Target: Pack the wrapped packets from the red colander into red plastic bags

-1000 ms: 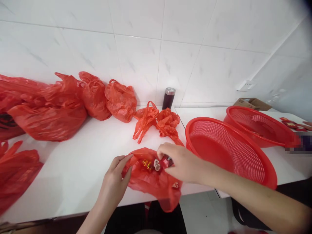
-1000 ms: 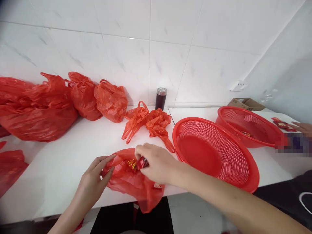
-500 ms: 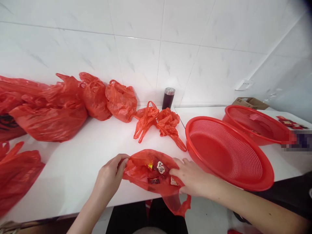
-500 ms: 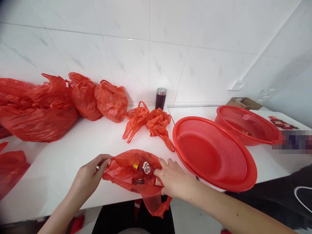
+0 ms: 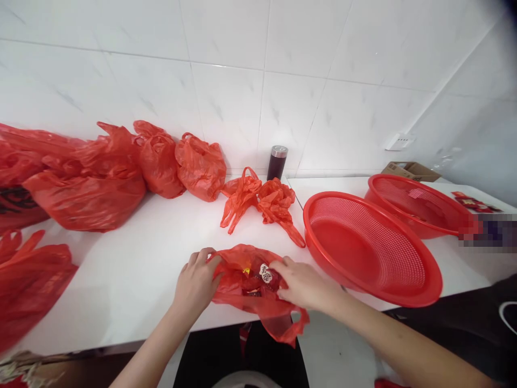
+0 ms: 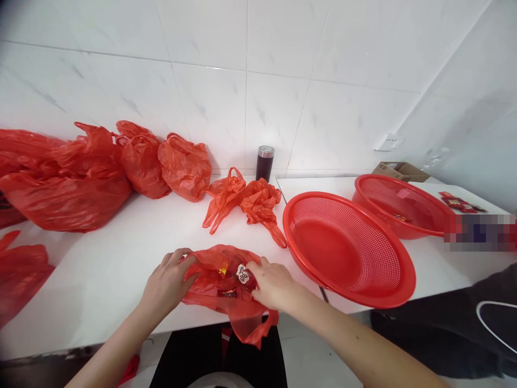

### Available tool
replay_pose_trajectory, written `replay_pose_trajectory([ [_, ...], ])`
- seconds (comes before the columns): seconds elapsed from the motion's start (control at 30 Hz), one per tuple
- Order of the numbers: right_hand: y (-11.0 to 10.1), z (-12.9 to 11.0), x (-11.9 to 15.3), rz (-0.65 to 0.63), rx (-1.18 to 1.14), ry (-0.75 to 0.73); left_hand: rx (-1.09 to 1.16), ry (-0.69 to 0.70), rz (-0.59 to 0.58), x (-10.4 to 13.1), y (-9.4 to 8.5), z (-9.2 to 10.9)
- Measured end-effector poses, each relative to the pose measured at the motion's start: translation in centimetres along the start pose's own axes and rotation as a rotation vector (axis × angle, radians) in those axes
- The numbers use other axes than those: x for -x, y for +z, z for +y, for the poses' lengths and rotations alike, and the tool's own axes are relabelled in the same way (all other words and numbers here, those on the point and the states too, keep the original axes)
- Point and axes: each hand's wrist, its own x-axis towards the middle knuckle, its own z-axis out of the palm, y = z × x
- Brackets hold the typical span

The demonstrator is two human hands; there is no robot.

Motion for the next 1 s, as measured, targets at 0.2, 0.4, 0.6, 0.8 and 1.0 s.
replay_pose_trajectory([
  [0.2, 1.4, -0.5, -0.9, -0.036, 0.01, -0.156, 0.025, -0.087, -0.053, -0.4, 0.4, -0.3],
  [0.4, 0.4, 0.8, -0.7, 0.145, 0.134, -0.102, 0.109, -0.168, 0.0, -1.3, -2.2, -1.7],
  [0.6, -4.4, 1.7, -0.2, 0.016, 0.056, 0.0, 0.257, -0.254, 0.239, -1.4, -7.8, -4.1],
  [0.8, -11.0, 1.3, -1.1, 0.163, -0.596, -0.035, 0.241, -0.271, -0.067, -0.6, -9.9, -5.1],
  [1.0, -13.7, -2.0, -1.9, 0.406, -1.323, -0.282, 0.542, -0.288, -0.05, -0.1, -9.6, -3.6],
])
